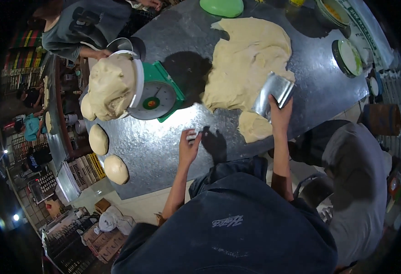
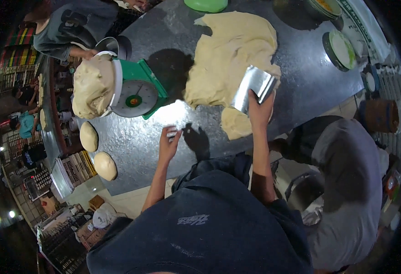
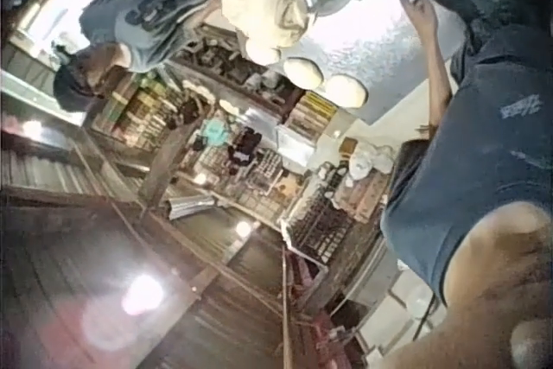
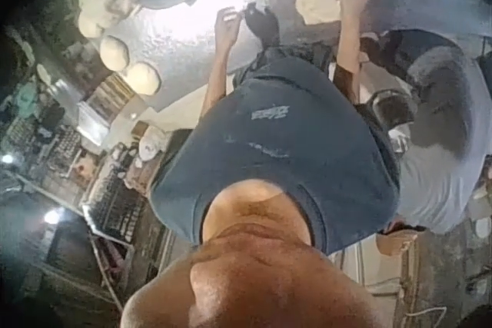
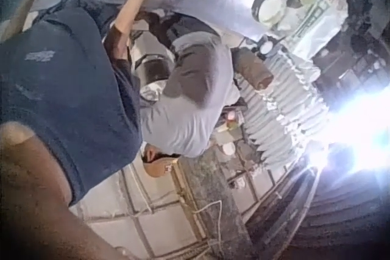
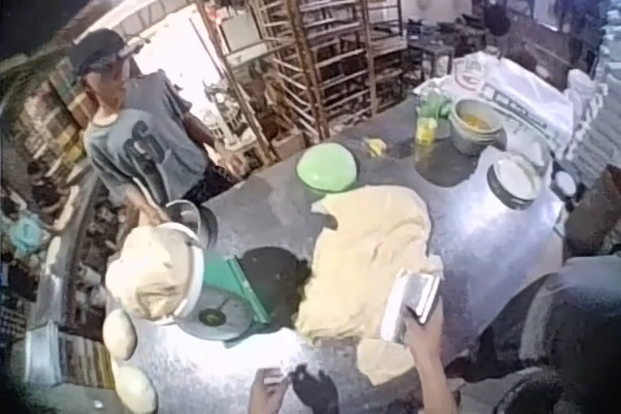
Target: Kneading large portions of bread dough and using a scale and bench scraper to portion them on a metal table.
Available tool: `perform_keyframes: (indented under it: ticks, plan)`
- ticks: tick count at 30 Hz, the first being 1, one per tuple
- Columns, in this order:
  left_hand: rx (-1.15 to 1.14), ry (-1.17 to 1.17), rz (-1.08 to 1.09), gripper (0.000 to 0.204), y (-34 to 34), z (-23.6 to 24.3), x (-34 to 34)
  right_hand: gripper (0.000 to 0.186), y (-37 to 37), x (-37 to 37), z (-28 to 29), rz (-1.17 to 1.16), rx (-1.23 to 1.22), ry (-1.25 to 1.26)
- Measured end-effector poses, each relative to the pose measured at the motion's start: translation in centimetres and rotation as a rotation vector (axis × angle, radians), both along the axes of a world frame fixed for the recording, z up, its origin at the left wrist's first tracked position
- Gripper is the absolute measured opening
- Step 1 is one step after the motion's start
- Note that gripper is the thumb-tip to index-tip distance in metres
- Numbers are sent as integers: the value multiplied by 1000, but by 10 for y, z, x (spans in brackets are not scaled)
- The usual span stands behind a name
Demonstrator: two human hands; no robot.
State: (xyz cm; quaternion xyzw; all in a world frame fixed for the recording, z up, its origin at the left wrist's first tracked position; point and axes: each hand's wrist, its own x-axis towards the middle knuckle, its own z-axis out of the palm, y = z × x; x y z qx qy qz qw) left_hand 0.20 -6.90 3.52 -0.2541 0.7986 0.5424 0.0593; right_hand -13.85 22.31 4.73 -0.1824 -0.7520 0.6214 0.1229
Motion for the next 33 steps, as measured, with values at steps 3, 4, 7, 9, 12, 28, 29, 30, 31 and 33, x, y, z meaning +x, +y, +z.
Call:
perform_keyframes:
  ticks: [3,4,7,9,12,28,29,30,31,33]
  plan:
    - [-178,196,-133,43,24,30,-72,45,-6,-16,1,123,-104,-23]
    - [-310,309,-164,43,31,51,-96,43,-9,-23,2,186,-82,-64]
    - [-794,651,18,38,16,132,-136,41,-24,-37,10,293,-87,1]
    - [-1012,693,131,56,-16,169,-144,41,-36,-50,18,349,-22,2]
    - [-1151,469,-79,79,-70,206,-144,41,-68,-63,47,487,11,95]
    - [-662,561,-486,34,-160,252,-195,53,-309,-41,132,462,-293,223]
    - [-655,573,-493,34,-166,254,-195,51,-322,-50,145,424,-323,197]
    - [-663,641,-524,32,-173,256,-198,50,-330,-64,160,383,-351,167]
    - [-677,703,-551,31,-181,258,-198,52,-337,-76,177,363,-295,163]
    - [-592,779,-539,29,-176,261,-209,55,-332,-97,196,312,-220,113]
